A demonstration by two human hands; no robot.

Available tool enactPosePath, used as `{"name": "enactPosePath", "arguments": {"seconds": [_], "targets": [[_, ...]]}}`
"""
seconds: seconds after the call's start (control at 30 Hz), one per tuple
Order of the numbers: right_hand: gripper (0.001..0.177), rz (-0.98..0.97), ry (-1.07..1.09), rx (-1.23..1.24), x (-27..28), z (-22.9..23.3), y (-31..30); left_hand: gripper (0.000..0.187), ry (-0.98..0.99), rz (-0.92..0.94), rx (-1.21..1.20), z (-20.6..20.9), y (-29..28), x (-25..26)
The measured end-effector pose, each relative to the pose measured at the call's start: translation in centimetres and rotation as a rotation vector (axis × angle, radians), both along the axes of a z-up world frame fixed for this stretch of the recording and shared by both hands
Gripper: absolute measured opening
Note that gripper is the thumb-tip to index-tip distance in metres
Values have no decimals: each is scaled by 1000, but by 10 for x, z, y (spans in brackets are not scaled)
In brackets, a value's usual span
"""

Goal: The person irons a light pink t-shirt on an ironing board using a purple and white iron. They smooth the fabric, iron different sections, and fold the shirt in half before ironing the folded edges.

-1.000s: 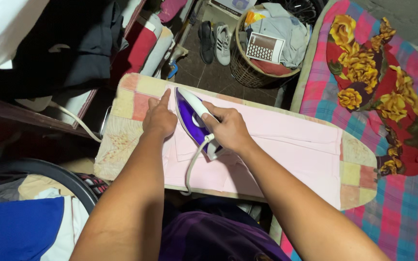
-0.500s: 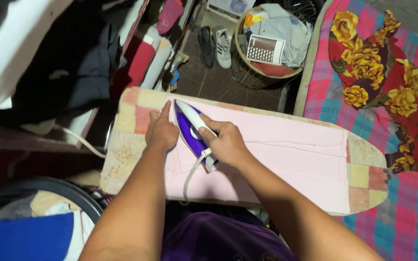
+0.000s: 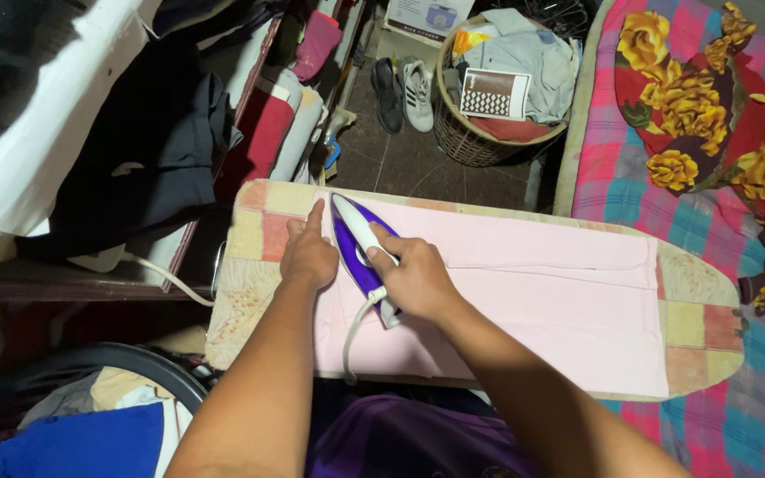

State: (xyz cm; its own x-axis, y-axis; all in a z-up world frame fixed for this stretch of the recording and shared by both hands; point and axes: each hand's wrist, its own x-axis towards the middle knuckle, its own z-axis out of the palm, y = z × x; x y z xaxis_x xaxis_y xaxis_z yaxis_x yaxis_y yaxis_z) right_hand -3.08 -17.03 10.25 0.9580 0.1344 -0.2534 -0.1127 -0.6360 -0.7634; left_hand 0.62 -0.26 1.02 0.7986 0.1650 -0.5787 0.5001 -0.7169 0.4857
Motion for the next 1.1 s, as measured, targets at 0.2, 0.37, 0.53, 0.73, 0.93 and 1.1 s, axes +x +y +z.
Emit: {"name": "enactPosePath", "arguments": {"seconds": [0.2,0.37,0.53,0.73,0.93,1.1], "targets": [[44,-74,29,19,14,-10,2,76,-68,-27,-7,-11,2,0],[43,-68,11,-3,22,-5,7,76,-49,-29,-1,-12,2,-1],[43,-76,34,30,9,-7,4,78,-52,-35,4,-12,2,-1],[46,-31,103,10,-9,4,-7,76,-46,-40,5,-11,1,0],[44,-67,82,2,-1,4,-1,76,-29,-37,-7,-9,1,0],[42,-24,-17,1,18,-8,5,76,-58,-37,-3,-11,2,-2]]}}
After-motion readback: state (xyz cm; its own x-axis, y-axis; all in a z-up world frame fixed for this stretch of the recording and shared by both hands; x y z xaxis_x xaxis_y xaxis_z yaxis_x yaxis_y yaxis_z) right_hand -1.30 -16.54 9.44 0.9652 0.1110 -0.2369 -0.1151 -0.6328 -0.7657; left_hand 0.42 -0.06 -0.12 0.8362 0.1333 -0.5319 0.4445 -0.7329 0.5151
